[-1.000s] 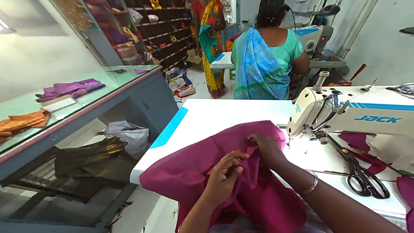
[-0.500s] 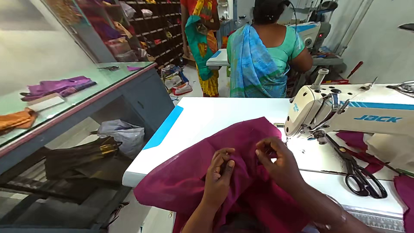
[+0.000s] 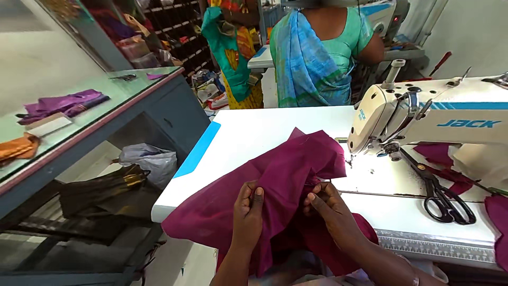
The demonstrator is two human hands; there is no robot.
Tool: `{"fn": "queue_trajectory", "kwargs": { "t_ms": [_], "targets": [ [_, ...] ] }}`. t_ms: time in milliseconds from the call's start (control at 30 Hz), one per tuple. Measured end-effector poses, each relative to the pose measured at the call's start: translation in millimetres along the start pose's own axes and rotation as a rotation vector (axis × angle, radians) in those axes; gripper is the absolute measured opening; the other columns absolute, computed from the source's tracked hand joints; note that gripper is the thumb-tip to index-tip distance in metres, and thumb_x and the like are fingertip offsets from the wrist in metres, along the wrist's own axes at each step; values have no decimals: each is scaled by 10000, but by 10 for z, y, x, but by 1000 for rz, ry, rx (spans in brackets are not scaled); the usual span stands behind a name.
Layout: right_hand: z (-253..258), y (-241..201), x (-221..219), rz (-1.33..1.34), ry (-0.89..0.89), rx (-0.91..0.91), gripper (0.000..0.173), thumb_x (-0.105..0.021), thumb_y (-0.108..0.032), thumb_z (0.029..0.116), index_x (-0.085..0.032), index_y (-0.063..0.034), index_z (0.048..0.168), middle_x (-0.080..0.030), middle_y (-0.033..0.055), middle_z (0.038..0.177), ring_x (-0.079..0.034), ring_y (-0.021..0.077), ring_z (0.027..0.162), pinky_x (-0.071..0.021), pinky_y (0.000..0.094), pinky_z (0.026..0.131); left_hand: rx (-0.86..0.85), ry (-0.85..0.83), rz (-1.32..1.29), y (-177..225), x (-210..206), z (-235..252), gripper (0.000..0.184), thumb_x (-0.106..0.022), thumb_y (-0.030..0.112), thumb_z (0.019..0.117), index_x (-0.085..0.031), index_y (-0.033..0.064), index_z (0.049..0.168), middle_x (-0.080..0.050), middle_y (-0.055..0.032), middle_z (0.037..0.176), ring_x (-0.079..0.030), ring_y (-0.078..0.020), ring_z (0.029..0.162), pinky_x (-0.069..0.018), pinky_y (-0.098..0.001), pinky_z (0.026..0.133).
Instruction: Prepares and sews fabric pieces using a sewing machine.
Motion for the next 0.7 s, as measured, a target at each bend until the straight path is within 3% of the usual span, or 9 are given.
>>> {"fn": "queue_trajectory", "kwargs": {
  "t_ms": [67, 133, 200, 267, 367, 433, 567, 633, 700],
  "targets": [
    [29, -15, -4, -55, -8, 36, 85, -511, -128, 1036, -518, -105, 1117, -627, 5, 895, -656, 83, 801, -561, 256, 762, 112, 7, -59, -4, 51, 40, 190, -428, 89, 1073, -613, 119, 1042, -626, 96, 893, -602, 49, 814, -505, -121, 767],
    [47, -26, -21, -90, -40, 51, 92, -522, -63, 1007, -565, -99, 1080, -628, 6, 899, -644, 83, 817, -552, 251, 769, 241, 29, -144, -34, 127, 85, 245, -356, 89, 1097, -600, 94, 1074, -642, 92, 906, -614, 55, 835, -510, -129, 797],
    [43, -29, -57, -140, -85, 90, 115, -553, -62, 988, -616, -102, 1076, -647, -6, 915, -647, 70, 828, -555, 231, 774, 373, 81, -234, -96, 200, 110, 295, -308, 103, 1114, -600, 65, 1128, -671, 79, 899, -642, 56, 827, -528, -133, 782],
    [29, -18, -99, -181, -112, 134, 158, -589, -92, 985, -651, -107, 1130, -666, -17, 962, -653, 49, 851, -559, 209, 785, 482, 116, -327, -172, 233, 115, 333, -293, 116, 1117, -621, 77, 1077, -699, 63, 841, -668, 39, 781, -554, -142, 734],
    [22, 9, -165, -207, -128, 144, 205, -602, -119, 988, -675, -110, 1179, -668, -13, 1026, -651, 38, 871, -559, 194, 789, 555, 91, -383, -260, 245, 79, 378, -311, 88, 1110, -660, 73, 964, -722, 38, 796, -683, 18, 741, -565, -151, 699],
    [32, 25, -210, -207, -139, 139, 213, -608, -128, 987, -675, -106, 1188, -666, -12, 1017, -647, 37, 855, -557, 188, 778, 520, 6, -361, -317, 272, 31, 368, -297, 52, 1102, -644, 40, 980, -708, 42, 806, -671, 20, 755, -555, -148, 730],
    [49, 55, -279, -107, -160, -6, 173, -599, -107, 1006, -641, -66, 1169, -692, 7, 937, -693, 70, 832, -590, 223, 789, 574, -46, -350, -369, 210, -33, 341, -313, 17, 1084, -628, 32, 953, -691, 55, 767, -659, 30, 726, -543, -139, 719],
    [44, 79, -303, 5, -141, -140, 89, -563, -95, 1031, -628, -40, 1057, -687, 20, 894, -704, 88, 807, -601, 246, 778, 684, -76, -380, -458, 118, -23, 364, -297, 52, 1099, -613, 64, 920, -660, 52, 730, -633, 19, 685, -528, -147, 680],
    [34, 126, -320, 142, -130, -255, 176, -511, -107, 1062, -636, -25, 969, -680, 27, 848, -699, 107, 770, -604, 264, 758, 750, -138, -572, -634, 38, -28, 380, -295, 95, 1116, -646, 74, 970, -705, 24, 810, -670, -9, 755, -554, -176, 735]
  ]
}}
Point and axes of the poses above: each hand's wrist, its own z-axis towards the middle knuckle, its own x-axis out of the back of the hand, y = z × x, the point moved 7 cm from there along z, towards the middle knuckle
